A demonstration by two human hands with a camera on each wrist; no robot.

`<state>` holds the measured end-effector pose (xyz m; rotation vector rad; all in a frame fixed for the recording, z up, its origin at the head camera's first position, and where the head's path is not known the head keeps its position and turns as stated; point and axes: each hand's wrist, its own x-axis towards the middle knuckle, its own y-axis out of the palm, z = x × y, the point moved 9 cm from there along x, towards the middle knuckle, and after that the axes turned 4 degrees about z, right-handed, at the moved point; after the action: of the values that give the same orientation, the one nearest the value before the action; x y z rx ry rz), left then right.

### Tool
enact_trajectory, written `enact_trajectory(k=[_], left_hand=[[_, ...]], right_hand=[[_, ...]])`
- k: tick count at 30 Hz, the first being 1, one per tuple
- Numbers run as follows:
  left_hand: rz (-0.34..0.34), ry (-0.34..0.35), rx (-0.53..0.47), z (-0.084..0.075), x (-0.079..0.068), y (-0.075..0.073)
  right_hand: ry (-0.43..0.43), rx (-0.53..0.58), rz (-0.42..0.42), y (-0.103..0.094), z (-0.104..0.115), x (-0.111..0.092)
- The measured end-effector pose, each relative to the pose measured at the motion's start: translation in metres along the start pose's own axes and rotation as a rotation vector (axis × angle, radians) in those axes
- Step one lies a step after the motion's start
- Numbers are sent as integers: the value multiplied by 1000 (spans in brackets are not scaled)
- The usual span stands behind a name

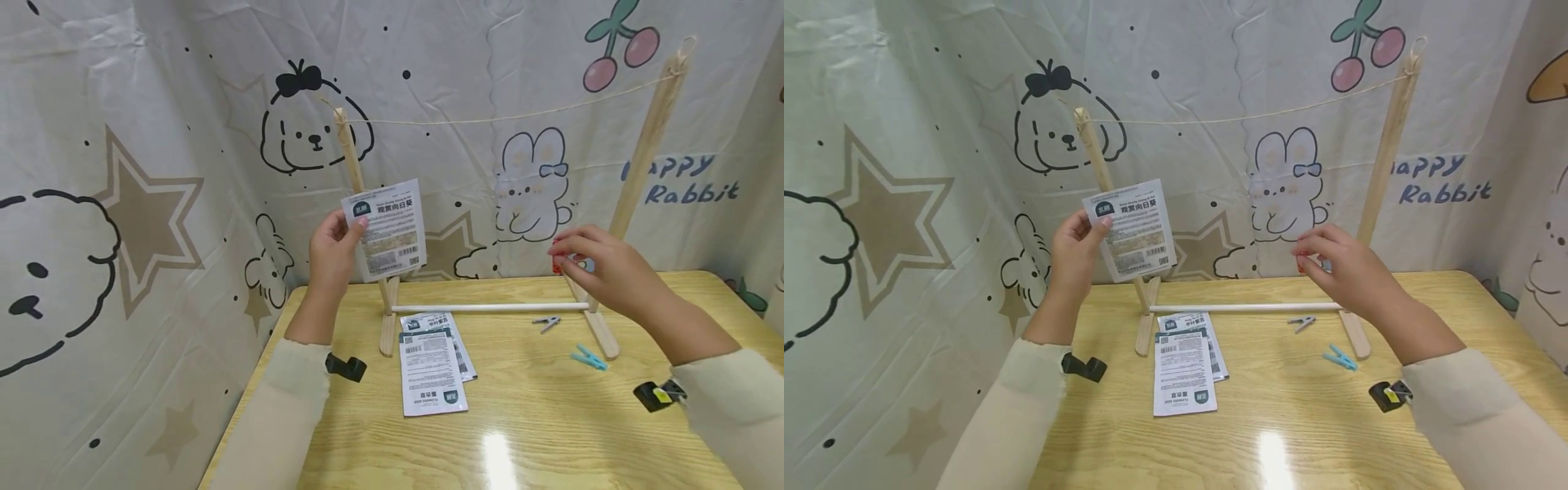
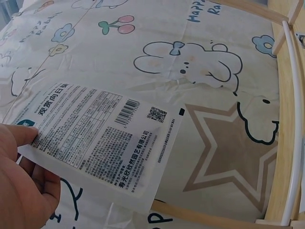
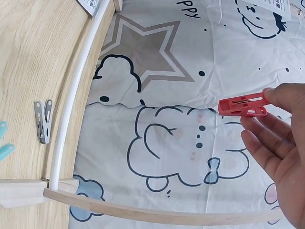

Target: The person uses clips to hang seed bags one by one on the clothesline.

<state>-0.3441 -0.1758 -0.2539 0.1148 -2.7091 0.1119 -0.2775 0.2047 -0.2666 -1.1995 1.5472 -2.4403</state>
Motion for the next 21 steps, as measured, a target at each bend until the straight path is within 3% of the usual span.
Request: enact_trajectory(k=[12,21], left_hand=[[-2,10,-8,-8,3,2],[-16,-3,-13,-8,9,0]], right_hand=[[-15,-3,48,0,10,11],[-103,2,1,-12,15,17]])
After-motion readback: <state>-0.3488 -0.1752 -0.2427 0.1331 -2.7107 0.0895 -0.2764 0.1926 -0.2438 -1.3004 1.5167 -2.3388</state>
